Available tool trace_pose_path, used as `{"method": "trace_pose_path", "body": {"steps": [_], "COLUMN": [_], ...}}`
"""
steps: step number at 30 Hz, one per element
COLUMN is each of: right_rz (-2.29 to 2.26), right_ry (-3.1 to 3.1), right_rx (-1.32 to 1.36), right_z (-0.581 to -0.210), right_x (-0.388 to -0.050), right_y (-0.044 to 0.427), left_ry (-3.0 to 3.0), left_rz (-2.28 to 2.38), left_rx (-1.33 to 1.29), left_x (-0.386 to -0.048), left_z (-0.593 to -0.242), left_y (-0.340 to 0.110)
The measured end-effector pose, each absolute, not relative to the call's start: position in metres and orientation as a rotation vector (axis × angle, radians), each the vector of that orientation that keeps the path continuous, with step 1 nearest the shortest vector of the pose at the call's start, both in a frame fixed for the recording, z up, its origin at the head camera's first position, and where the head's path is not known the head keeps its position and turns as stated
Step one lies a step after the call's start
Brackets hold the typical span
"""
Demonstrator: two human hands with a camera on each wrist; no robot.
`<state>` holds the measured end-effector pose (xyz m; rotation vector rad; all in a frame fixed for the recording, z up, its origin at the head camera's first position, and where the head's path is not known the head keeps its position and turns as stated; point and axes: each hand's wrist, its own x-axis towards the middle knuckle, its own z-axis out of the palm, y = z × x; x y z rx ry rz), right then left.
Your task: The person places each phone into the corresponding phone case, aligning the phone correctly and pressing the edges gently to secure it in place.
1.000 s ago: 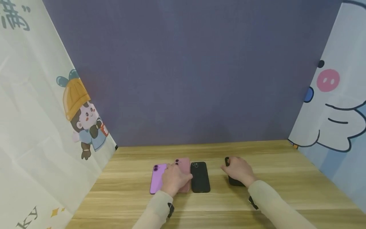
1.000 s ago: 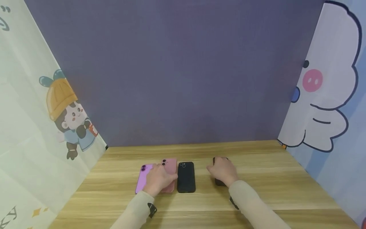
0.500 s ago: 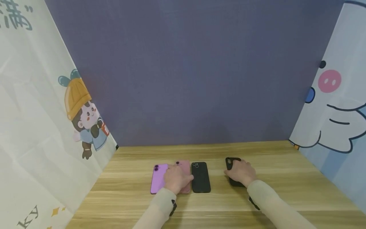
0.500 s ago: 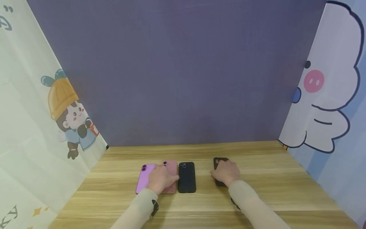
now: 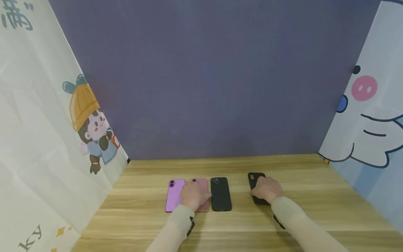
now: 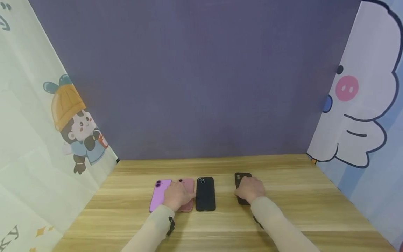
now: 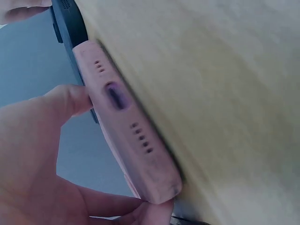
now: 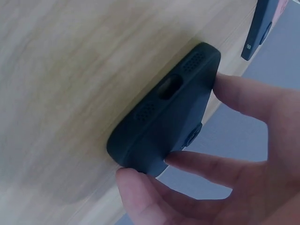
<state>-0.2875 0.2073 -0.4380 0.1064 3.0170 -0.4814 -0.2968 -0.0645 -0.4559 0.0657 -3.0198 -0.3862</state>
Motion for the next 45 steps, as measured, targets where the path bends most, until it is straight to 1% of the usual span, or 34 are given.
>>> {"method": "trace_pose_path", "body": {"steps": [9,15,20,26,30,37,45], "right_rz": [-0.504,-0.519,-0.518,-0.523,-0.523,-0.525,-0.509], "right_ry": [2.996,3.009,3.007,2.999,3.014,3.029,3.033], "right_rx": [0.133,0.134,0.130,0.134,0.119,0.095,0.097], "right_z": [-0.441,-0.441,-0.441,-0.440,-0.440,-0.443,-0.441], "right_x": [-0.289,-0.287,-0.289,-0.290,-0.289,-0.287,-0.286], "right_y": [0.206,0.206,0.207,0.208,0.208,0.209,0.208], "left_ry": [-3.052,-3.054,-3.070,-3.054,-3.028,-2.971,-3.015], "left_rz": [-0.347,-0.414,-0.419,-0.574,-0.606,-0.449,-0.372], "left_rx": [0.107,0.062,0.005,0.015,0.006,-0.018,0.128], "left_x": [-0.303,-0.306,-0.305,-0.304,-0.303,-0.305,-0.306], "left_z": [-0.461,-0.463,-0.459,-0.452,-0.447,-0.447,-0.442], "left_y": [-0.068,-0.071,-0.073,-0.078,-0.088,-0.116,-0.139]}}
